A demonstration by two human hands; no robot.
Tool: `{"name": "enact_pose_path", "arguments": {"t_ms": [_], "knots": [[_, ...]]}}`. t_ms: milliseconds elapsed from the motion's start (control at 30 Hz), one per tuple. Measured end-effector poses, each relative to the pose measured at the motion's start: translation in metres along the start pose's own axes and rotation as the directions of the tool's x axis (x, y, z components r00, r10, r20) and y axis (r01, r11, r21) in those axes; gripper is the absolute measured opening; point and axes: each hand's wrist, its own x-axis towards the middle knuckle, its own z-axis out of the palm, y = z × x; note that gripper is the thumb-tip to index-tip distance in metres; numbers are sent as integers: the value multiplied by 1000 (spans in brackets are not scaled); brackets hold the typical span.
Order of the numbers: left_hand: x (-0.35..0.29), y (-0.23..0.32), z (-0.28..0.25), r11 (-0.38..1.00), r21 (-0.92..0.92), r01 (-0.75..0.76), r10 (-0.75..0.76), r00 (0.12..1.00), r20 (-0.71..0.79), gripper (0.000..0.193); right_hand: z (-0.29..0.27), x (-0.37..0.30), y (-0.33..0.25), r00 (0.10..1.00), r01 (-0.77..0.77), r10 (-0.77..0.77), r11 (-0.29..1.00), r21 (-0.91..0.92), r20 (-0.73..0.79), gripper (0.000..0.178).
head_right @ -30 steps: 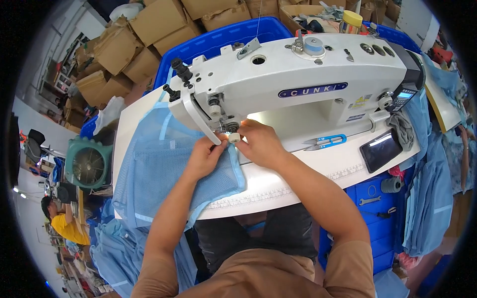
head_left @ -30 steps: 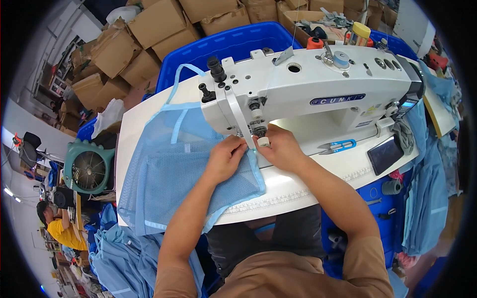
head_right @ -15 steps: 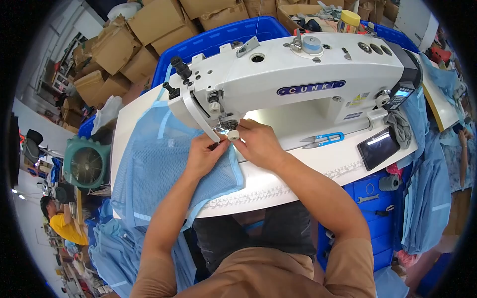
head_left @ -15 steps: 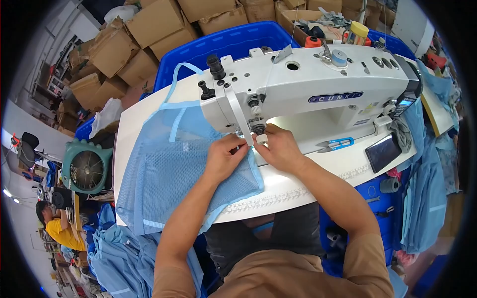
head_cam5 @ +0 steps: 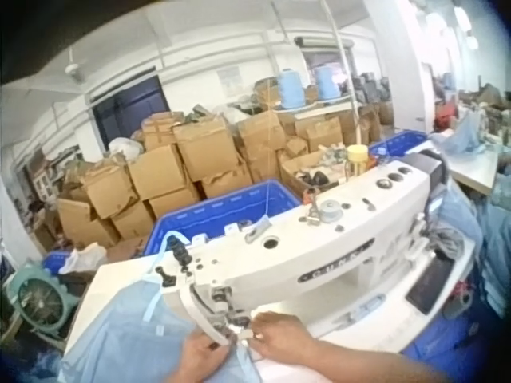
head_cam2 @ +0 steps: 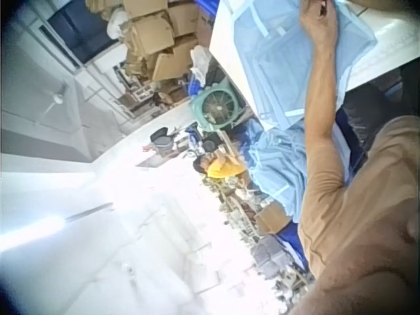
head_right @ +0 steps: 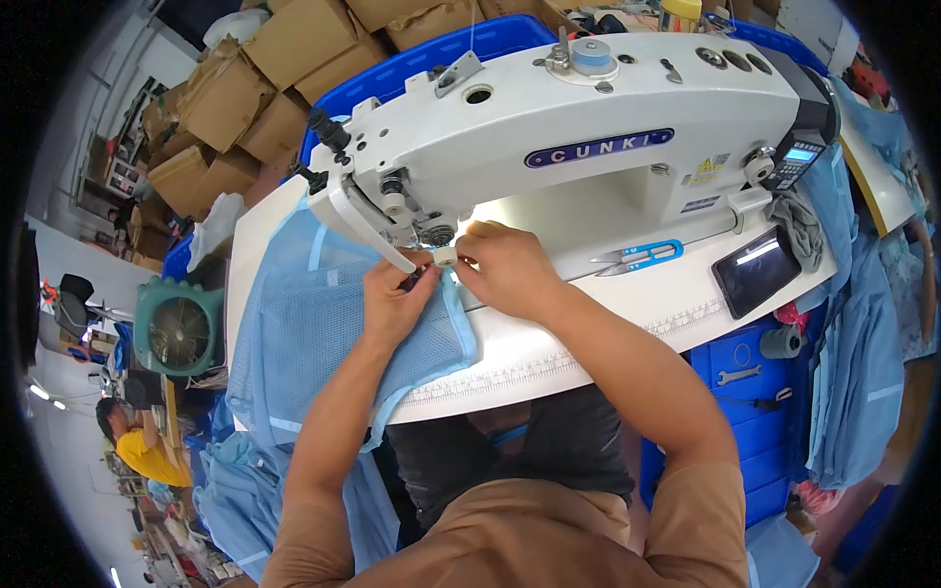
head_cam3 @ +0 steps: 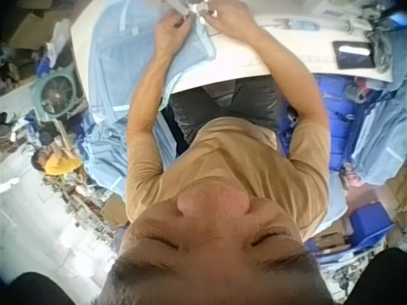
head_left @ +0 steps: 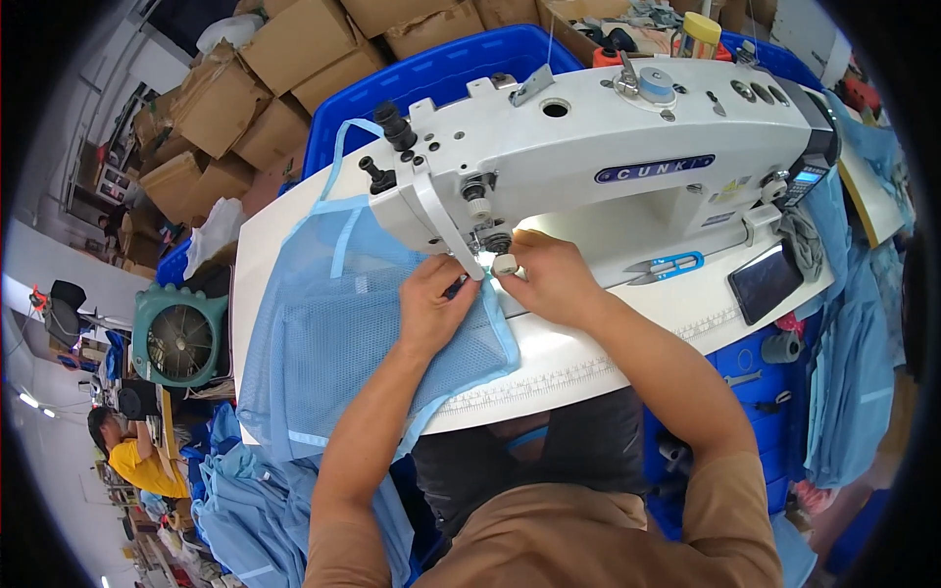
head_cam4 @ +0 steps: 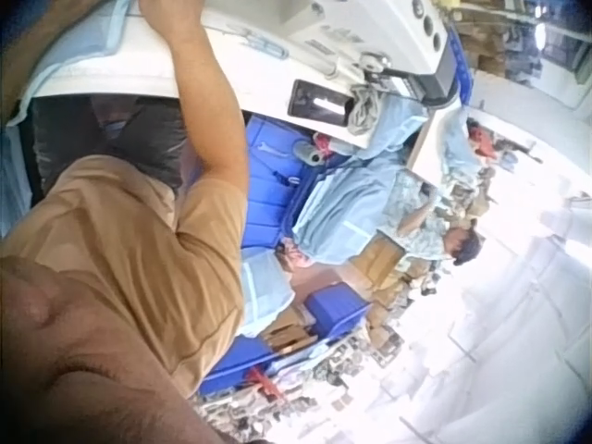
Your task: Sewing a blue mesh apron using an industrial sewing machine.
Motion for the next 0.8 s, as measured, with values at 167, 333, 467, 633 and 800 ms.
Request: {"name": "enact_pose_path", "arguments": {"t_ms": [167,333,467,633,800], "knots": [[-1,-3,-1,987,114,-115,116,993,-10,18,-3,1,-2,1000,9,-7,999,53,-25,13],[0,-1,2,977,160,-143,150,988,-28,19,-5,1,-5,999,7,-6,999,32,-38,11],[-1,-4,3,977,169,-126,134,991,-31,23,-4,0,7,999,-55,55,996,67,3,11],[-2,-4,5,985,143,-99,107,993,-48,23,-2,2,11,999,49,-48,998,-32,17,11],[-2,-4,4,988,144,-62,70,996,-49,22,-4,1,5,999,49,-50,999,3,18,16]]}}
